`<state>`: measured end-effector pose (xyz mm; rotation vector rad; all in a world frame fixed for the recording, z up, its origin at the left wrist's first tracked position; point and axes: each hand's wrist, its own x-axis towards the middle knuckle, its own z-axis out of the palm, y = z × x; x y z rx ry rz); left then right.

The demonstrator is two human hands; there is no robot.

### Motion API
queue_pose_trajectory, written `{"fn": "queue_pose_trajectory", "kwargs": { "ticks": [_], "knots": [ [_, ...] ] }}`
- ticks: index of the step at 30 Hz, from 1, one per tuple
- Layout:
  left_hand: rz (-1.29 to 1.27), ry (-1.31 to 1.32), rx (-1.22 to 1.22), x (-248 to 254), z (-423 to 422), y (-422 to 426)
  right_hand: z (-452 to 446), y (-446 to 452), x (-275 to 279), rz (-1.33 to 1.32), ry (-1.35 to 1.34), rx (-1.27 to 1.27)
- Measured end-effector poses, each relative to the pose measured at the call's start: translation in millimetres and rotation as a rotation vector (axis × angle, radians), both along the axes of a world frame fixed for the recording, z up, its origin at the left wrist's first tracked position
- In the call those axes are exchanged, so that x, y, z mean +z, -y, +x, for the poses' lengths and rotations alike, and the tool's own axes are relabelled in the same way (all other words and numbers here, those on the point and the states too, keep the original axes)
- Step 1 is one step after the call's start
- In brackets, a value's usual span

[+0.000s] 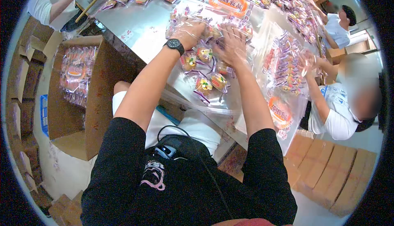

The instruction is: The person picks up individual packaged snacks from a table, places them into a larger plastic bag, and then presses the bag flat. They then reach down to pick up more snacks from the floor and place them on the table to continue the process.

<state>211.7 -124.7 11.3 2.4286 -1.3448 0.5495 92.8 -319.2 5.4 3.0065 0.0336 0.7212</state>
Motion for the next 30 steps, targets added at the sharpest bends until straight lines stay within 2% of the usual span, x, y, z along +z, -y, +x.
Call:
{"fn": "queue_pose_trajectory", "kwargs": {
  "ticks": [5,8,11,13,16,20,23,24,27,29,30],
  "knots": [
    [-0.01,-0.04,0.081,5.0,-2.8,3.2,11.1,6.8,-9.8,-0.103,-0.03,0.007],
    [0.027,0.018,0.088,1.6,3.7,8.0,13.2,4.3,-6.3,0.04,-0.053,0.011],
    [-0.002,0.072,0.111,4.0,2.7,10.1,13.0,-10.6,4.0,-0.012,0.031,-0.033],
    [0.007,0.146,0.144,0.2,5.8,13.8,20.0,-8.9,-6.6,0.053,0.104,-0.032],
    [-0.003,0.126,0.098,-3.6,9.0,17.8,29.7,-8.0,-14.0,0.059,0.129,-0.085],
    [0.096,-0.076,0.143,-9.7,22.0,28.1,38.0,-11.6,-17.0,0.01,0.191,-0.142],
    [-0.207,0.324,0.086,-32.0,33.5,28.5,48.7,-3.6,-22.9,0.064,0.054,-0.173],
    [0.04,-0.123,0.052,1.7,21.7,18.4,49.0,-2.5,-23.8,0.052,0.099,-0.142],
    [0.108,-0.136,0.079,8.2,25.6,19.2,46.0,-4.1,-22.9,0.077,0.161,-0.071],
    [0.029,-0.043,0.109,7.3,17.8,20.1,43.6,-4.2,-18.4,0.157,0.105,-0.039],
    [0.002,-0.004,0.109,3.3,17.3,23.6,43.3,-2.0,-17.7,0.086,0.123,-0.043]
  ]
}}
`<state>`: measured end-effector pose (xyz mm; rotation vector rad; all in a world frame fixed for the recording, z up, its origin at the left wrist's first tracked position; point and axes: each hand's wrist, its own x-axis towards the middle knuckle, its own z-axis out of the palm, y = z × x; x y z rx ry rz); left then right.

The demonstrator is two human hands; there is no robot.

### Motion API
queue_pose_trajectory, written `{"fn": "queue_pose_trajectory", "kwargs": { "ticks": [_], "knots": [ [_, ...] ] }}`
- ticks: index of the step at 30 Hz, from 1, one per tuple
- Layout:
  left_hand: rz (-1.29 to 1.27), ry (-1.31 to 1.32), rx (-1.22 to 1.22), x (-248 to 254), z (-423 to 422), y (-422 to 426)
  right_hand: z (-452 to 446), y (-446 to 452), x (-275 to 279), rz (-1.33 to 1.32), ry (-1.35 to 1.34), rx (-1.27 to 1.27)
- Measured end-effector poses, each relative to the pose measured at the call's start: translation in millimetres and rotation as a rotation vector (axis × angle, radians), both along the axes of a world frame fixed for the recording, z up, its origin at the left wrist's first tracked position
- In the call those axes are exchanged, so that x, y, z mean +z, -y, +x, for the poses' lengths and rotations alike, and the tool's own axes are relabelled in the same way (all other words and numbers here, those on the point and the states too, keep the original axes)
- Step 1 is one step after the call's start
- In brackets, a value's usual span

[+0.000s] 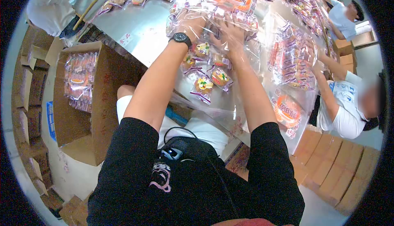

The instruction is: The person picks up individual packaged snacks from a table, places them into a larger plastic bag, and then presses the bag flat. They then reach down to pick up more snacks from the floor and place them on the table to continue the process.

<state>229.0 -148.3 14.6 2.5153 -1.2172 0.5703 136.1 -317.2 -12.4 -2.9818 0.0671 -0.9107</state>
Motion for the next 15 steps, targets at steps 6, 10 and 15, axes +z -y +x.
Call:
{"fn": "queue_pose_trajectory", "kwargs": {
  "ticks": [6,10,15],
  "knots": [
    [0.128,-0.115,0.019,-1.7,2.5,4.3,4.5,6.9,-11.5,-0.151,0.004,-0.055],
    [-0.01,0.162,0.125,-16.6,5.0,15.3,20.0,11.3,-22.3,-0.091,-0.01,-0.132],
    [0.125,-0.046,0.175,-7.5,8.6,21.6,23.7,7.1,-10.7,0.045,0.047,-0.16]
  ]
}}
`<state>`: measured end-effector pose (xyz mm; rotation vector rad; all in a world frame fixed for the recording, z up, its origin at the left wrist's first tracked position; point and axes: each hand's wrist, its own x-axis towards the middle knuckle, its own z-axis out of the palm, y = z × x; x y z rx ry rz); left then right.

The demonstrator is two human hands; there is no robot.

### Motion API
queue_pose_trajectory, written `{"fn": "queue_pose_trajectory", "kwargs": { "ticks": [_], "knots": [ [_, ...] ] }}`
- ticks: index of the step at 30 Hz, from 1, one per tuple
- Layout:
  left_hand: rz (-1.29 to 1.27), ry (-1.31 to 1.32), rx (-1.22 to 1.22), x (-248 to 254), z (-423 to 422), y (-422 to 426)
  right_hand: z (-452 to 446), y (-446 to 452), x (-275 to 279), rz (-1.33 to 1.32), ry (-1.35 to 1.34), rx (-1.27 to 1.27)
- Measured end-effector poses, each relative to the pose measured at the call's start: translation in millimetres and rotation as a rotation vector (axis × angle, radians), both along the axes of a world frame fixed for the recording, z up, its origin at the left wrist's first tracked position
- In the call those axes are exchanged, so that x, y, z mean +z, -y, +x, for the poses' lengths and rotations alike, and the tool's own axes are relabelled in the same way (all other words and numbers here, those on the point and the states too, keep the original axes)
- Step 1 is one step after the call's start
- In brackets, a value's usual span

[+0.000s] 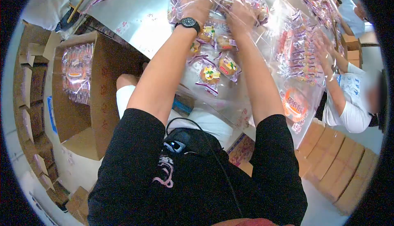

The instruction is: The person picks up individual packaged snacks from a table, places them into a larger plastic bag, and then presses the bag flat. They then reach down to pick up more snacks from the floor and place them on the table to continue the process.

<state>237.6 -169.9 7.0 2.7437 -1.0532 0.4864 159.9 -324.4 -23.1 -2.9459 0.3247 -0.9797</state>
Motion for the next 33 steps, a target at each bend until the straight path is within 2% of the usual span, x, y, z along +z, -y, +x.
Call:
{"fn": "queue_pose_trajectory", "kwargs": {
  "ticks": [2,3,6,7,10,11,14,15,17,21,23,24,25,27,32,33],
  "knots": [
    [-0.027,0.057,0.008,0.7,-2.2,3.6,8.5,6.5,-4.8,0.027,0.172,0.062],
    [0.088,-0.053,0.029,9.4,-1.6,6.9,5.3,2.7,3.5,0.109,0.069,0.016],
    [-0.043,0.247,0.02,-9.6,-6.1,10.9,-9.5,10.2,31.7,0.261,-0.168,0.171],
    [0.039,0.162,-0.017,-9.4,-9.5,7.8,-10.9,19.4,25.0,0.128,-0.091,0.282],
    [-0.046,0.145,-0.094,-15.8,-7.3,15.3,-23.2,26.0,28.6,0.052,-0.262,0.3],
    [-0.083,0.081,-0.069,-18.5,-3.5,19.7,-26.1,20.9,27.1,-0.261,-0.163,0.176],
    [-0.035,0.111,-0.108,-10.6,-6.9,18.5,-25.5,26.6,11.1,0.001,-0.192,0.198],
    [-0.047,0.158,-0.07,-18.5,-3.4,25.1,-26.4,27.4,15.4,0.058,-0.236,0.19],
    [-0.028,0.094,-0.059,-18.0,-3.6,27.3,-24.9,29.3,33.6,0.163,-0.324,0.179],
    [-0.159,-0.077,-0.086,-15.3,-8.2,27.9,-19.5,26.1,20.8,0.039,-0.235,0.066],
    [-0.15,-0.18,-0.077,3.0,-12.4,23.1,-14.4,23.5,6.7,-0.009,-0.153,0.045],
    [-0.142,-0.239,-0.068,6.2,-15.1,21.7,-7.8,23.3,3.8,0.044,-0.175,0.015],
    [-0.143,-0.085,-0.055,-3.6,-13.0,24.0,1.4,25.3,2.8,0.094,-0.201,-0.016],
    [-0.186,-0.04,-0.098,-10.7,-5.2,28.5,0.3,31.3,5.2,-0.145,-0.006,0.056],
    [-0.081,0.024,0.001,-9.6,-9.3,32.3,7.1,24.2,11.6,-0.108,-0.278,-0.148],
    [-0.123,0.147,-0.013,-12.6,-8.8,29.4,5.2,22.0,13.2,-0.069,-0.287,-0.14]
  ]
}}
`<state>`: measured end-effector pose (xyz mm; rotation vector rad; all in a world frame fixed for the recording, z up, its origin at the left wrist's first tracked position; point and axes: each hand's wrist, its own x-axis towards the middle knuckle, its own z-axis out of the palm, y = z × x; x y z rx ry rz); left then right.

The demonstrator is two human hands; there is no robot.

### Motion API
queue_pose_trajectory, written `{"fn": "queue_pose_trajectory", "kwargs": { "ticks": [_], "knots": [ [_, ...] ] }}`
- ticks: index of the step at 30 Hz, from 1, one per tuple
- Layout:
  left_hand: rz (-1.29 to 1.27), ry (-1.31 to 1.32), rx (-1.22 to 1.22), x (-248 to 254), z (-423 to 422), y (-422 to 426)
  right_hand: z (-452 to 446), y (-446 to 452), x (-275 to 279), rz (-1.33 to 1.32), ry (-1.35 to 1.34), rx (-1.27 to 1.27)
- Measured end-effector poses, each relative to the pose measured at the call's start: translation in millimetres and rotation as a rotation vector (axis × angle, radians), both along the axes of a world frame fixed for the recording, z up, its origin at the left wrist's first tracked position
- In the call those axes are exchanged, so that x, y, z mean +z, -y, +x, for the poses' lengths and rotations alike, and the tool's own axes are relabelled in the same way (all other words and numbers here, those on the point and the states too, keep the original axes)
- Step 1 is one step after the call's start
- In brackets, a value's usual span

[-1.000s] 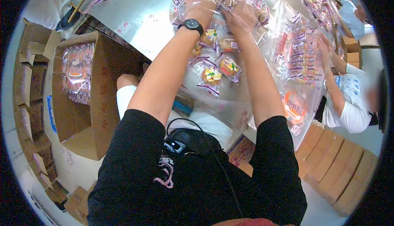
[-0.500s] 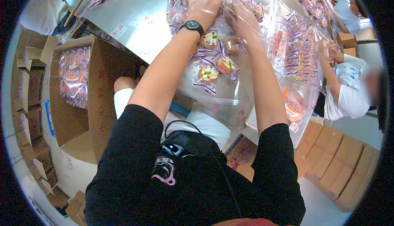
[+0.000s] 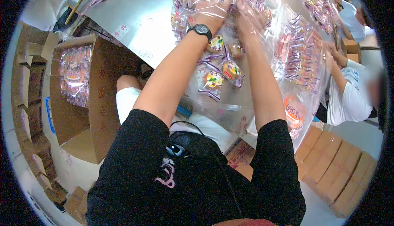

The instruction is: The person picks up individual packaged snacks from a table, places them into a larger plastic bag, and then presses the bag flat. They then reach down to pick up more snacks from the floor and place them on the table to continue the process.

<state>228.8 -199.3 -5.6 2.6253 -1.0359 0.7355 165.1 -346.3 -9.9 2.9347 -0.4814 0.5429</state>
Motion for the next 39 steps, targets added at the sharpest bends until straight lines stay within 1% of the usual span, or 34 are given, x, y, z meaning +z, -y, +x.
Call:
{"fn": "queue_pose_trajectory", "kwargs": {
  "ticks": [1,3,4,7,8,11,12,15,16,20,23,24,25,26,27,28,29,30,31,32,33,35,36,39],
  "knots": [
    [0.032,-0.028,0.012,-2.6,-0.6,0.1,-1.9,-2.4,1.8,0.04,-0.006,0.002],
    [0.086,-0.072,0.028,0.3,-1.2,5.3,-6.1,-0.9,7.1,0.158,0.098,0.106],
    [0.053,-0.055,0.038,4.4,-3.9,7.1,-9.2,-8.5,17.5,0.082,0.013,0.052],
    [0.091,-0.093,0.066,4.3,-1.4,9.8,-9.1,-3.2,4.2,-0.137,0.335,0.255],
    [0.074,-0.056,0.075,3.4,0.3,10.3,-6.8,-2.2,-1.1,-0.14,0.417,0.292],
    [0.041,0.039,0.088,-8.6,0.7,10.0,-0.1,2.4,-11.9,-0.025,0.345,0.244],
    [0.032,-0.026,0.086,-3.3,-0.3,13.0,-4.1,1.4,-8.7,0.012,0.346,0.256],
    [0.178,-0.352,0.068,32.5,-9.7,15.8,-10.5,-0.4,6.4,0.067,0.331,0.264],
    [0.123,-0.299,0.055,23.1,-8.3,15.9,-7.7,1.1,2.9,0.062,0.316,0.247],
    [0.068,-0.061,0.096,-6.0,0.9,21.0,-4.9,-3.5,-1.5,0.09,0.272,0.182],
    [0.023,-0.084,0.083,-14.6,-0.8,21.8,-9.5,-13.7,5.6,0.21,0.283,0.151],
    [0.277,-0.29,0.139,10.0,-10.7,20.9,-11.0,-14.3,12.6,0.235,0.203,0.179],
    [0.046,-0.191,0.079,3.6,-13.7,15.3,-14.0,-11.0,17.9,0.251,0.128,0.21],
    [0.111,-0.128,0.128,-1.2,-16.9,16.8,-20.3,-7.1,21.5,0.262,0.051,0.23],
    [0.179,-0.072,0.167,-0.7,-25.4,17.5,-31.0,-2.3,13.4,0.246,0.143,0.298],
    [0.186,-0.048,0.086,12.8,-44.8,5.7,-44.1,2.2,-3.4,0.237,0.235,0.361],
    [0.122,-0.032,-0.032,15.2,-65.6,-9.7,-54.0,2.0,-9.6,0.229,0.333,0.423],
    [0.067,-0.017,-0.152,17.7,-86.4,-25.1,-66.6,-6.2,-2.4,0.307,0.29,0.439],
    [-0.059,-0.024,-0.305,6.5,-107.5,-40.3,-84.7,-19.3,6.2,0.39,0.239,0.455],
    [0.007,-0.156,-0.313,32.6,-133.2,-57.6,-100.5,-29.9,11.1,0.476,0.176,0.469],
    [0.076,-0.295,-0.323,61.7,-158.4,-76.3,-111.4,-38.5,10.0,0.47,0.125,0.46],
    [-0.235,-0.423,-0.48,63.5,-194.2,-109.9,-127.6,-56.0,9.1,0.453,0.039,0.442],
    [-0.39,-0.478,-0.56,63.5,-202.0,-127.0,-135.9,-70.8,17.7,0.35,0.015,0.398],
    [-0.522,-0.449,-0.422,62.7,-214.8,-177.3,-145.8,-83.8,13.5,0.349,0.087,0.437]
  ]
}}
